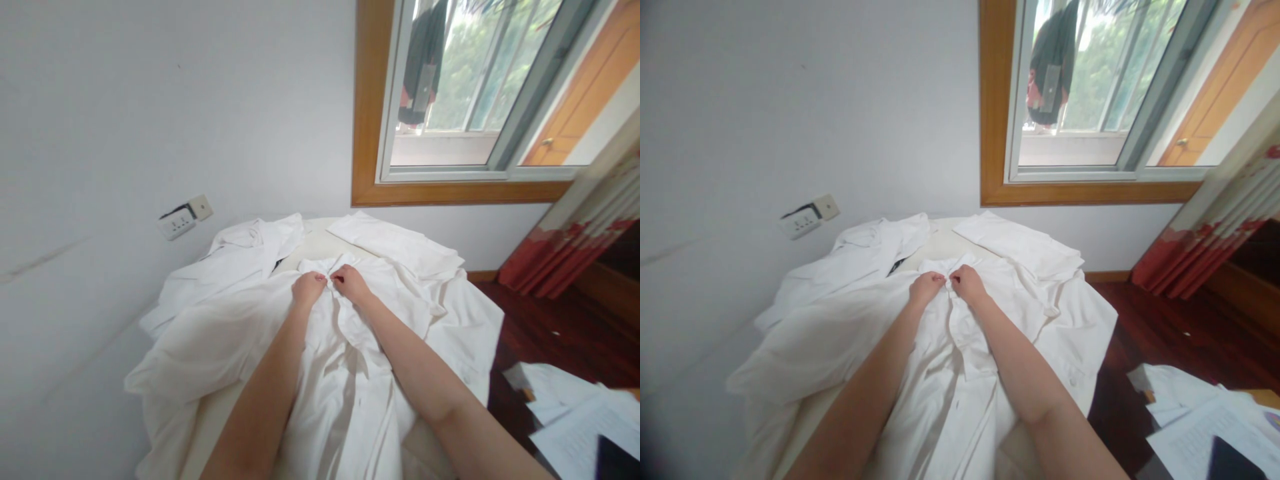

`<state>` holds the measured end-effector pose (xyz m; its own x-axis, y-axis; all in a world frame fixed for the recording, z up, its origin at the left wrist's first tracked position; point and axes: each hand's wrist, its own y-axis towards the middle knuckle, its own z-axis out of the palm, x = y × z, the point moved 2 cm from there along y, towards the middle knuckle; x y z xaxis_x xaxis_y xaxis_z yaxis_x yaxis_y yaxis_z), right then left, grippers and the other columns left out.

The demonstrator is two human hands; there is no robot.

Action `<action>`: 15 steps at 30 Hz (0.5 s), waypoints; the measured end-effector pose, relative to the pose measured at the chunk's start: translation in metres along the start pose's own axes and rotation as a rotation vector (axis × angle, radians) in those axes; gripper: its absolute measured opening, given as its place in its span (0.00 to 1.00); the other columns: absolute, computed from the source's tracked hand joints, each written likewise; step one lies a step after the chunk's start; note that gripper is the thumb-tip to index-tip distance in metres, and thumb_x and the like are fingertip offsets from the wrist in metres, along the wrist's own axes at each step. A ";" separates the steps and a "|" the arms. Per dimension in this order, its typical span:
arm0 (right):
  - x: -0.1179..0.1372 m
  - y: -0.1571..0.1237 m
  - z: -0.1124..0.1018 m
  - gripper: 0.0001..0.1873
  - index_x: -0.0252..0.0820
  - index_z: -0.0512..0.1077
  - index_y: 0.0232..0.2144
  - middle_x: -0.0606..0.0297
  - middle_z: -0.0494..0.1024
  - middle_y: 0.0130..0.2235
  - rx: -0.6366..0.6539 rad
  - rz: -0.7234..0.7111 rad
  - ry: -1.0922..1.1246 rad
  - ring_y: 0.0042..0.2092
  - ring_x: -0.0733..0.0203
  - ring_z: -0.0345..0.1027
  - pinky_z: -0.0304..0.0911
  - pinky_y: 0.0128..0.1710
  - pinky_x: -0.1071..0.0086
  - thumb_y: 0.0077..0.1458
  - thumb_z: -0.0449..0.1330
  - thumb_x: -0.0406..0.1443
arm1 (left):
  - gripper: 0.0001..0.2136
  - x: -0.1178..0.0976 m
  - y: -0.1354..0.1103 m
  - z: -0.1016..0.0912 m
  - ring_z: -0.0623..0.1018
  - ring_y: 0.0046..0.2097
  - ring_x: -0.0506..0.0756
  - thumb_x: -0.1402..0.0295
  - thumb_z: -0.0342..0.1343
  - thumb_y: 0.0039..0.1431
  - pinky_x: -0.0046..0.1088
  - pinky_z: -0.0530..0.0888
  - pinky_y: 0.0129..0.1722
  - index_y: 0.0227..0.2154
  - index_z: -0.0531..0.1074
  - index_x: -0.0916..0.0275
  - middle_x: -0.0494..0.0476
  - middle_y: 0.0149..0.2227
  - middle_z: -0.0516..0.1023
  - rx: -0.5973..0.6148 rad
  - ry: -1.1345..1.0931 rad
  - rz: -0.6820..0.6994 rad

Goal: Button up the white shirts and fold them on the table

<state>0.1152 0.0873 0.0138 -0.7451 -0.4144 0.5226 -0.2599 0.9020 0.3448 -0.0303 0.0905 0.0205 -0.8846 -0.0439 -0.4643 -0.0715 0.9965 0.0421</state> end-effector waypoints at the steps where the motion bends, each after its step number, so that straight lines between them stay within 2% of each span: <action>1: 0.001 0.000 -0.001 0.12 0.39 0.79 0.34 0.60 0.77 0.34 0.004 -0.011 -0.002 0.40 0.61 0.66 0.58 0.43 0.72 0.51 0.56 0.28 | 0.13 0.000 0.000 0.000 0.76 0.46 0.57 0.61 0.52 0.53 0.28 0.67 0.41 0.39 0.77 0.55 0.54 0.43 0.80 0.003 0.006 0.002; 7: 0.005 0.000 -0.006 0.14 0.39 0.79 0.31 0.61 0.75 0.32 0.056 -0.079 -0.033 0.39 0.61 0.65 0.57 0.42 0.73 0.49 0.55 0.25 | 0.14 0.002 0.001 0.000 0.76 0.47 0.57 0.62 0.52 0.53 0.29 0.67 0.42 0.41 0.77 0.53 0.53 0.42 0.80 0.006 0.013 0.025; 15: 0.002 -0.002 -0.005 0.14 0.43 0.79 0.38 0.59 0.73 0.33 0.065 -0.097 -0.097 0.40 0.59 0.64 0.57 0.44 0.70 0.53 0.55 0.30 | 0.13 0.001 -0.001 0.000 0.76 0.46 0.57 0.61 0.51 0.54 0.30 0.67 0.42 0.39 0.77 0.51 0.53 0.43 0.80 -0.013 0.036 0.055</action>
<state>0.1176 0.0837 0.0179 -0.7700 -0.4887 0.4103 -0.3700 0.8658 0.3369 -0.0314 0.0893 0.0197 -0.9034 0.0077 -0.4288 -0.0285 0.9965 0.0781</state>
